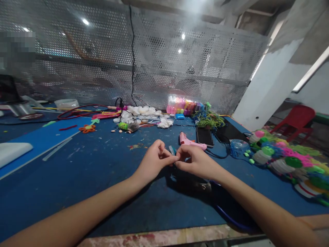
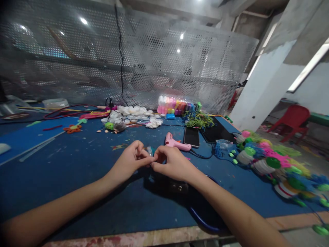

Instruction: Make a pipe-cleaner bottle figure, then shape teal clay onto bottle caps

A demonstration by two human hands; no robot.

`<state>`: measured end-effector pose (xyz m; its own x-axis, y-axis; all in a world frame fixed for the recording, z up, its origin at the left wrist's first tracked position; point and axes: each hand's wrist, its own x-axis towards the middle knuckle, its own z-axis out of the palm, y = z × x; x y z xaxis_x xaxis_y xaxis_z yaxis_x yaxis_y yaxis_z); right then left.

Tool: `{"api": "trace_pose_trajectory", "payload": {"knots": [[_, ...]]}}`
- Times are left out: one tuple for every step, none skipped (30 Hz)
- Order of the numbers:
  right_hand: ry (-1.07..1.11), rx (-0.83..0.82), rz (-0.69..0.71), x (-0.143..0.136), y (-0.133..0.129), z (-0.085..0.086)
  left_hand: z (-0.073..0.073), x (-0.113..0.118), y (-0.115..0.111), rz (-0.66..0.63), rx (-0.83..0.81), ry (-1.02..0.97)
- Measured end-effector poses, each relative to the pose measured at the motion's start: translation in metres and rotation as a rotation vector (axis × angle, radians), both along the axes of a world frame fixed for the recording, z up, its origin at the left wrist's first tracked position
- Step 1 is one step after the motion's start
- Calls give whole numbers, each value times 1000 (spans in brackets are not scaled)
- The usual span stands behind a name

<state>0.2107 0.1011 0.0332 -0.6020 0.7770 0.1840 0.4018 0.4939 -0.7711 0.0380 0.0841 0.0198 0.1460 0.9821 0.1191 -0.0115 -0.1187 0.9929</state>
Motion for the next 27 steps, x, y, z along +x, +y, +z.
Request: {"api": "trace_pose_trajectory", "payload": {"knots": [[-3,0,-12,-1,-1,0,0,0,0,-1,-1,2],[-5,0,-23,-1,-2,0,0,1,-1,-4,-3,2],[-6,-1,-32,-1,-3,1,0,1,-1,-9,-5,0],[-8,-3,-38,-2,-3,1,0,1,-1,-13,-6,-3],[-8,-5,-43,-2,-3,1,0,1,-1,-17,-8,-5],[-9,-9,-46,-2,-3,1,0,1,0,-21,-11,-7],[-6,-14,-47,-2,-3,1,0,1,0,-24,-15,-8],[-1,-20,-43,-2,-3,1,0,1,0,-24,-19,-10],[6,-24,-38,-1,-3,1,-1,1,0,-24,-23,-13],[12,-24,-33,-1,-2,0,-1,1,0,-24,-25,-15],[18,-23,-31,-1,-2,0,-1,1,1,-22,-27,-17],[21,-20,-28,-1,-1,0,-1,1,1,-20,-28,-17],[21,-13,-29,-1,-1,0,-1,1,1,-18,-28,-14],[19,-5,-32,-1,-2,0,-1,0,0,-17,-31,-9],[13,4,-37,-1,-2,1,-1,0,0,-15,-33,-5],[5,14,-42,-2,-3,2,-1,0,0,-14,-34,-4],[-7,30,-47,-2,-4,2,-1,0,0,-13,-34,-5],[-22,52,-53,-2,-6,3,-1,0,-1,-13,-30,-7],[-42,79,-61,-3,-8,4,-1,0,-1,-13,-25,-7],[-66,109,-69,-4,-9,5,-1,0,-1,-15,-17,-5],[-96,143,-79,-4,-11,5,-1,1,0,-16,-9,-2],[-129,182,-91,-5,-12,5,-1,1,0,-16,-2,4],[-164,223,-102,-5,-13,5,-1,1,0,-15,5,10],[-199,265,-112,-6,-14,4,-1,1,0,-14,12,16],[-227,306,-118,-6,-15,3,-1,1,0,-12,18,22],[-250,340,-122,-6,-15,2,-1,1,-1,-10,23,30],[-267,364,-127,-7,-15,1,-1,1,-1,-7,26,37]]}}
